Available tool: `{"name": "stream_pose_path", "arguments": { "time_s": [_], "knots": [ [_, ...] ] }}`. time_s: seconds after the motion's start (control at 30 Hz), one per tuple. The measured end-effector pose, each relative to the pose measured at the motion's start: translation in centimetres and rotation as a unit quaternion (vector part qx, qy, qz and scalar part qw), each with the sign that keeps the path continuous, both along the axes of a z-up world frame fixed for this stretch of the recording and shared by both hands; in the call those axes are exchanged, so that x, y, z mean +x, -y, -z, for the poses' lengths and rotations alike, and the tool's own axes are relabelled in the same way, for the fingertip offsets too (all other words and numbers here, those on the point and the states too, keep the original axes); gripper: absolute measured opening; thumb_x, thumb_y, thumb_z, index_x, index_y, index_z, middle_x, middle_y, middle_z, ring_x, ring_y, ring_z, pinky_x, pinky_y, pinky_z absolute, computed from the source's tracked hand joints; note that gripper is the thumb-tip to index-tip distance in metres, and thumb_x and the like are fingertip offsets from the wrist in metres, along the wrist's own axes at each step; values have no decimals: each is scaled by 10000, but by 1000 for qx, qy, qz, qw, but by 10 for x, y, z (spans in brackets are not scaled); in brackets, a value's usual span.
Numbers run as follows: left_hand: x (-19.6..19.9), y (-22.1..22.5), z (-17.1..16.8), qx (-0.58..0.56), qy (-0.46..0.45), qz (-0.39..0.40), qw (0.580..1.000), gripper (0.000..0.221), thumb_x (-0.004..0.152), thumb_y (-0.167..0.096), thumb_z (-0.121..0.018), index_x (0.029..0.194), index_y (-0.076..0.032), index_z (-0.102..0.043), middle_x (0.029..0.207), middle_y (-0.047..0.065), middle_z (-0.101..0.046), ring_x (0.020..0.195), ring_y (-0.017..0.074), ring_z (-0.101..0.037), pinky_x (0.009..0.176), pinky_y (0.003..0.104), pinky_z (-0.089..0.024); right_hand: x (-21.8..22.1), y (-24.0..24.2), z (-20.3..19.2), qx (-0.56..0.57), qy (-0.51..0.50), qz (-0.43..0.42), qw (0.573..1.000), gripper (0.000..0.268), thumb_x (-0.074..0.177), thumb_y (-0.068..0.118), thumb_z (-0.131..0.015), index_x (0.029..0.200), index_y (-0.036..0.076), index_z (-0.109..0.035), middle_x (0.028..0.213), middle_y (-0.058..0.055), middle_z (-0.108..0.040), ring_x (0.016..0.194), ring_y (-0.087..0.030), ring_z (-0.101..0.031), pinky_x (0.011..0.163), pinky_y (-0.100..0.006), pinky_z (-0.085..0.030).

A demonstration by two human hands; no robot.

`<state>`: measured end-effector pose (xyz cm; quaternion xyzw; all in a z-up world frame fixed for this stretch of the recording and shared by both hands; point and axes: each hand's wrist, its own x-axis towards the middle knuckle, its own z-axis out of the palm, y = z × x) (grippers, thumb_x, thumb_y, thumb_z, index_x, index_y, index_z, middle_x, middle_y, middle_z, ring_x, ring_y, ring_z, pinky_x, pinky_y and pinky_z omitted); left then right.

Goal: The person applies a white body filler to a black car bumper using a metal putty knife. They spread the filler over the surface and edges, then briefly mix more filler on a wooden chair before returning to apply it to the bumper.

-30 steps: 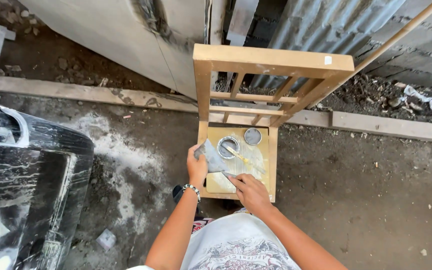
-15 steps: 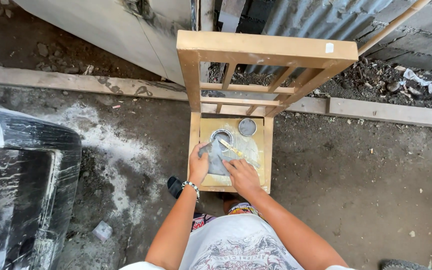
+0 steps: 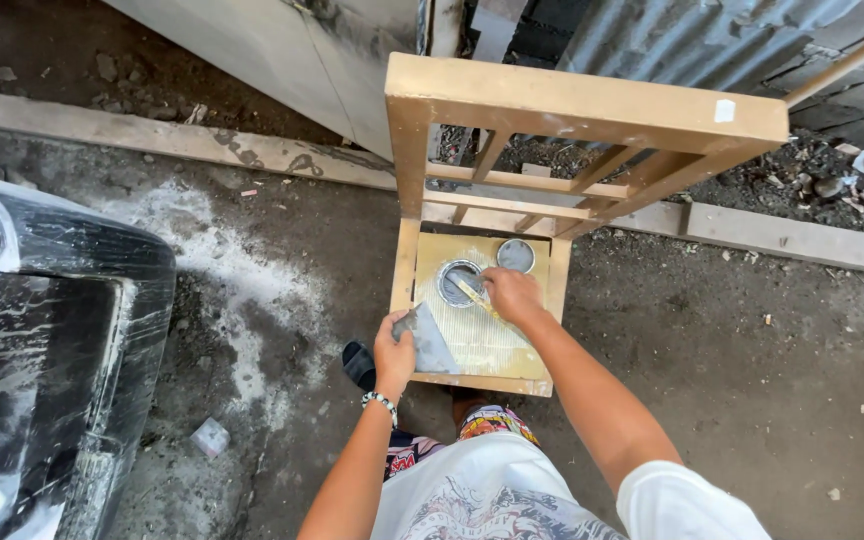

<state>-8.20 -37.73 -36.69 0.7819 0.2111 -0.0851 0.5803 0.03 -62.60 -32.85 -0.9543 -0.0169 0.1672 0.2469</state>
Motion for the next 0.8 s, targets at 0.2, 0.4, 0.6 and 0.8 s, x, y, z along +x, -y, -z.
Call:
{"name": "stream_pose_path", "arguments": {
  "time_s": [0.2, 0.4, 0.6, 0.8],
  "knots": [
    [-16, -9, -8, -54, -60, -30, 996, 359, 936, 9, -531, 1285, -32, -607, 948, 99, -701, 710, 141, -586, 647, 289, -481, 29, 5, 33, -26, -121, 30, 992, 318, 986, 259, -567, 1278, 187, -670, 1165, -137, -721, 1091, -357, -665, 927, -488, -510],
    [-17, -10, 15, -80, -15, -5, 997, 375, 920, 22, -524, 1286, -14, -594, 1013, 57, -718, 769, 81, -634, 695, 240, -515, 29, 23, 45, -50, -114, -1, 992, 346, 963, 254, -592, 1268, 111, -671, 1176, -190, -715, 1122, -379, -659, 960, -481, -508],
    [-4, -5, 0, -64, -35, 0, 997, 391, 920, 7, -536, 1307, -20, -588, 1057, 86, -721, 830, 114, -652, 751, 251, -525, 18, 35, 31, -51, -126, 9, 991, 369, 938, 232, -598, 1281, 125, -681, 1154, -207, -715, 1098, -390, -664, 965, -479, -510],
    [8, -1, 0, -14, 28, -14, 999, 437, 899, 27, -577, 1333, -16, -548, 1169, 113, -679, 993, 143, -658, 861, 279, -512, 4, 28, 0, 27, -66, 69, 995, 357, 956, 279, -611, 1277, 144, -692, 1141, -186, -725, 1069, -387, -671, 946, -470, -517]
  ]
}}
